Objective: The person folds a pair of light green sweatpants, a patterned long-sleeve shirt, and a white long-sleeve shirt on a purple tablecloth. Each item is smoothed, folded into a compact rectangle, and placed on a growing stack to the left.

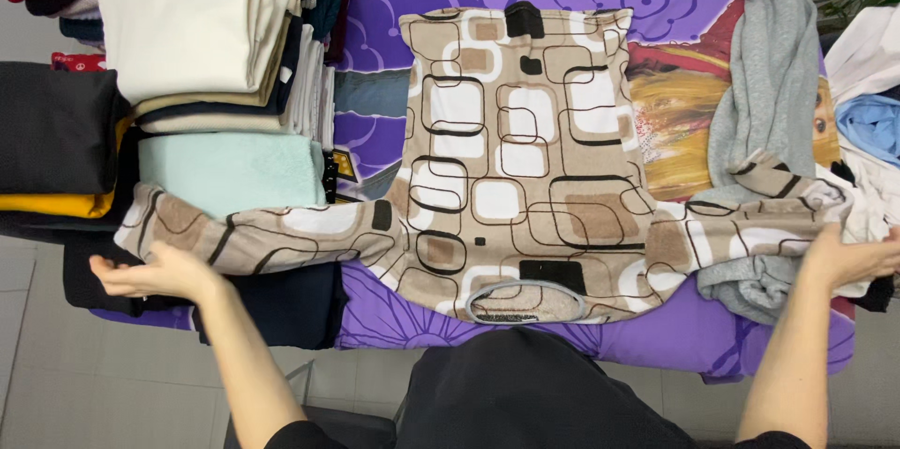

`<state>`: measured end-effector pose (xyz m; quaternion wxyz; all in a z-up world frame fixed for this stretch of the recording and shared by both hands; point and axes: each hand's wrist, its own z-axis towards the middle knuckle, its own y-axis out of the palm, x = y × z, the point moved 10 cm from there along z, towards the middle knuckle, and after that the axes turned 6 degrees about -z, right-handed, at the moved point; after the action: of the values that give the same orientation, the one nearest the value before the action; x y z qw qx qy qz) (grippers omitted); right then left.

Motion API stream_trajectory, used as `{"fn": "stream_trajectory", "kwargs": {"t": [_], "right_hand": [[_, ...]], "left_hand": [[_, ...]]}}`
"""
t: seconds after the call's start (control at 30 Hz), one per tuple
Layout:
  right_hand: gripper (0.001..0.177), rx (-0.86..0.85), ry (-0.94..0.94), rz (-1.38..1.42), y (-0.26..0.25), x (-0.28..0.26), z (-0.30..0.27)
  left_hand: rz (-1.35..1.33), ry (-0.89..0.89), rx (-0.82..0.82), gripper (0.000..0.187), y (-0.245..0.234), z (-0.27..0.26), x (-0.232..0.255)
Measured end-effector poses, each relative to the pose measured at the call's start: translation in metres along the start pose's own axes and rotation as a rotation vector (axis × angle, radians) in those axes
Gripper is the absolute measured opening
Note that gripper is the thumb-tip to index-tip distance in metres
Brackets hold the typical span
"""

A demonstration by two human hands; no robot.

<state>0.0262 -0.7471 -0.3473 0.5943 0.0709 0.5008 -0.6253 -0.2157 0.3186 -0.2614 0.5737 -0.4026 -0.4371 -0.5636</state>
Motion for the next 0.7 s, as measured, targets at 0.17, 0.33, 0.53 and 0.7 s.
{"fn": "stream_trajectory", "kwargs": {"t": [0.17,0.33,0.53,0.7], "right_hand": [[0.029,-0.235,-0.562,0.048,0.06,-0.096,-0.061],[0.049,-0.991,-0.597,-0.632,0.189,-0.093,-0.165],[0.052,-1.061,-0.579,-0.66,0.189,-0.111,-0.19],[0.04,-0.912,-0.577,-0.722,0.183,-0.093,-0.165]], "left_hand": [[0.006,0.627,-0.426,0.036,0.1,-0.17,0.093],[0.852,0.565,-1.367,0.05,0.233,-0.3,-0.07],[0.914,-0.092,-1.628,0.074,0.242,-0.296,-0.161],[0.891,-0.193,-1.636,0.077,0.239,-0.291,-0.18]]}}
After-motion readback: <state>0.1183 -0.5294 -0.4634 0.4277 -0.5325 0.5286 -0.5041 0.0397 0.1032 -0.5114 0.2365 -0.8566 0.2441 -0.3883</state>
